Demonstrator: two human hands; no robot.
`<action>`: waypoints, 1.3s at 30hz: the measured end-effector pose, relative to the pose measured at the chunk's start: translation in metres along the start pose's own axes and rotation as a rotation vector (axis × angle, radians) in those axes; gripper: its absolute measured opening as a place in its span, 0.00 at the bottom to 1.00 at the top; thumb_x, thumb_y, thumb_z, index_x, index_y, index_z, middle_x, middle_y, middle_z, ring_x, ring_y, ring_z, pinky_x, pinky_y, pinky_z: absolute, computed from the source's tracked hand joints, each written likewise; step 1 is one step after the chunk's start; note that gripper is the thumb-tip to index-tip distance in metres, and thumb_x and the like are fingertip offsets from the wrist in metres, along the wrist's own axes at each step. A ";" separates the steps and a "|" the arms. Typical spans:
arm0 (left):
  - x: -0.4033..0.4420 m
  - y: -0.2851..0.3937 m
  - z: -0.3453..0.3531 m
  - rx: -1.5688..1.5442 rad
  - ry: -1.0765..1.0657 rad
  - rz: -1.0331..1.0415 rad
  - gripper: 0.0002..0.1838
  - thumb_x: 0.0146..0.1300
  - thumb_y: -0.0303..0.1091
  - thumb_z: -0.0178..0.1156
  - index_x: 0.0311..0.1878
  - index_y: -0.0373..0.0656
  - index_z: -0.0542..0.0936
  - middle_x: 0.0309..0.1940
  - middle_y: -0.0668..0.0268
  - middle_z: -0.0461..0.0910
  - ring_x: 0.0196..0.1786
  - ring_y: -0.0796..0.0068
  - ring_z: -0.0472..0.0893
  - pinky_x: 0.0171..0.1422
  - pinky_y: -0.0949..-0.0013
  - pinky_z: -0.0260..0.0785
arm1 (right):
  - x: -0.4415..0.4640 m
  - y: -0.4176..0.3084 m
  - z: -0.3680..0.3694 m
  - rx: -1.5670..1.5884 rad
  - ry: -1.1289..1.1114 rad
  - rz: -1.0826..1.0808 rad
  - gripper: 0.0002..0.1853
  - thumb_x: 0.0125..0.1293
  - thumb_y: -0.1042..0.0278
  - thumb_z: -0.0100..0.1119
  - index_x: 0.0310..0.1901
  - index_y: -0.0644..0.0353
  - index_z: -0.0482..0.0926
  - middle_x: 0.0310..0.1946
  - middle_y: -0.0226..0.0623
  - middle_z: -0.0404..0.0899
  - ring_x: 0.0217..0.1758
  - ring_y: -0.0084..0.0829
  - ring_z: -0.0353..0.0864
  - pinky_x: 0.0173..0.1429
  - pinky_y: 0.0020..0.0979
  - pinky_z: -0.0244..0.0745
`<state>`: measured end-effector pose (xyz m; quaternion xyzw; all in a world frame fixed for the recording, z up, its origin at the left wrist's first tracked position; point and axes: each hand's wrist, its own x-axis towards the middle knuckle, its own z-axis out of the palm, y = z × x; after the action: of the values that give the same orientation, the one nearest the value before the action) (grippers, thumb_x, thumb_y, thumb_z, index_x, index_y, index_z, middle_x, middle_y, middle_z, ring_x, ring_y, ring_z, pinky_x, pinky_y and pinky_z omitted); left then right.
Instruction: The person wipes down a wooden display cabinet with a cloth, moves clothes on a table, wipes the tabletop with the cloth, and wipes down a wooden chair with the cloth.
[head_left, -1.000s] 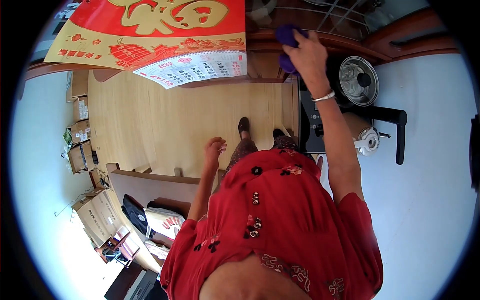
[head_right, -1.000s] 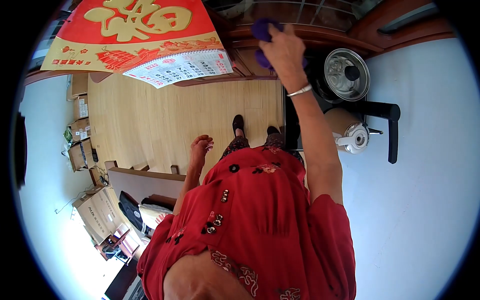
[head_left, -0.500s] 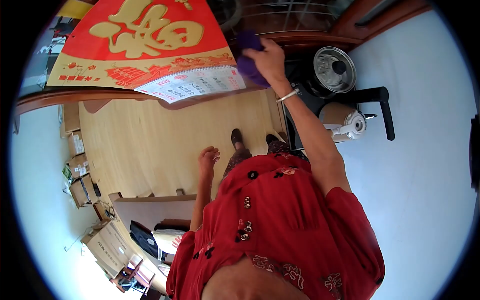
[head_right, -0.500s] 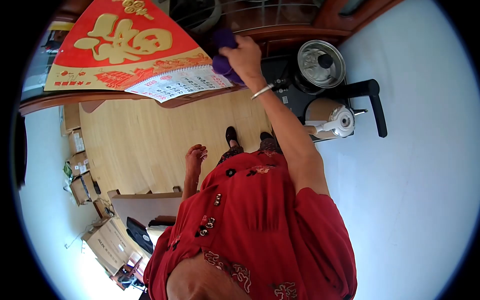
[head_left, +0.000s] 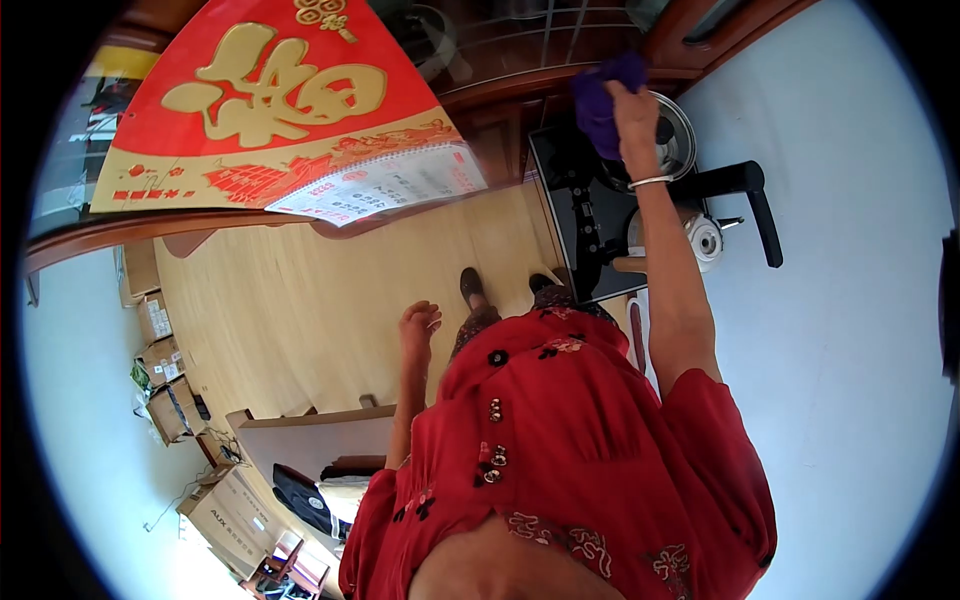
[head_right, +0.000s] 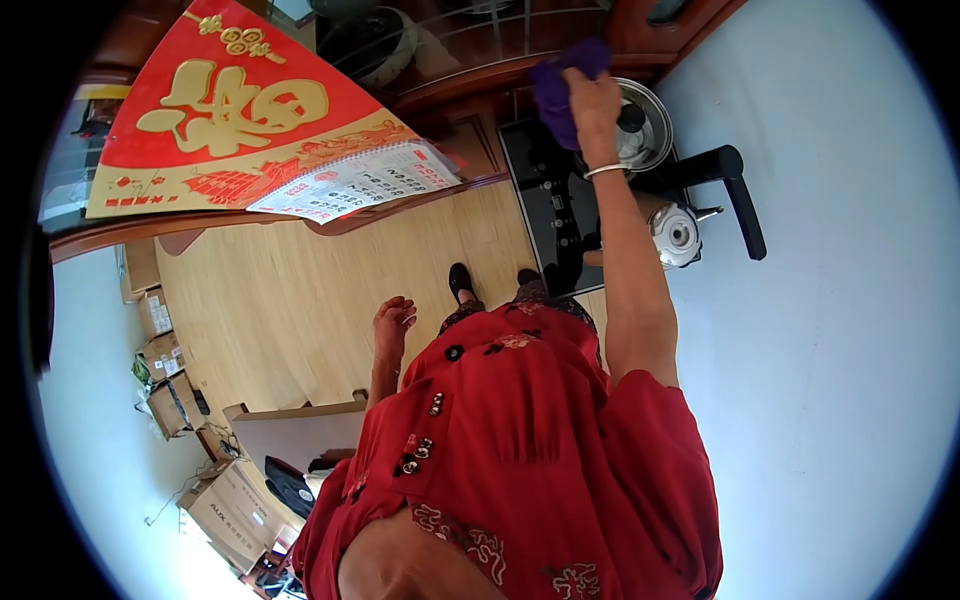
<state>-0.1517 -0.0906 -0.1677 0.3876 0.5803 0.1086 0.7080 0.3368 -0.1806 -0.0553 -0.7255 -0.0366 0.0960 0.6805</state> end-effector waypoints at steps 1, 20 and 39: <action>0.001 -0.003 0.001 0.007 0.007 -0.012 0.16 0.60 0.25 0.47 0.51 0.34 0.75 0.44 0.57 0.81 0.43 0.69 0.80 0.48 0.68 0.73 | -0.003 0.004 0.003 -0.227 -0.098 -0.038 0.18 0.54 0.58 0.63 0.38 0.65 0.82 0.35 0.48 0.84 0.41 0.43 0.84 0.47 0.36 0.76; 0.003 -0.003 0.012 0.056 -0.029 0.049 0.16 0.63 0.27 0.46 0.53 0.34 0.73 0.44 0.57 0.80 0.42 0.68 0.80 0.47 0.67 0.74 | -0.036 -0.041 -0.012 0.900 0.202 0.250 0.14 0.57 0.70 0.62 0.43 0.66 0.76 0.36 0.38 0.80 0.35 0.33 0.82 0.39 0.34 0.81; -0.007 0.001 0.012 0.083 -0.003 0.005 0.20 0.59 0.26 0.49 0.55 0.30 0.73 0.47 0.54 0.80 0.44 0.65 0.81 0.47 0.68 0.74 | 0.047 0.015 -0.067 1.207 -0.098 0.350 0.13 0.63 0.66 0.55 0.46 0.63 0.79 0.45 0.43 0.82 0.51 0.44 0.80 0.58 0.41 0.76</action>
<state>-0.1430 -0.0988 -0.1621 0.4184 0.5822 0.0859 0.6919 0.3940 -0.2386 -0.0710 -0.2038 0.1122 0.2428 0.9418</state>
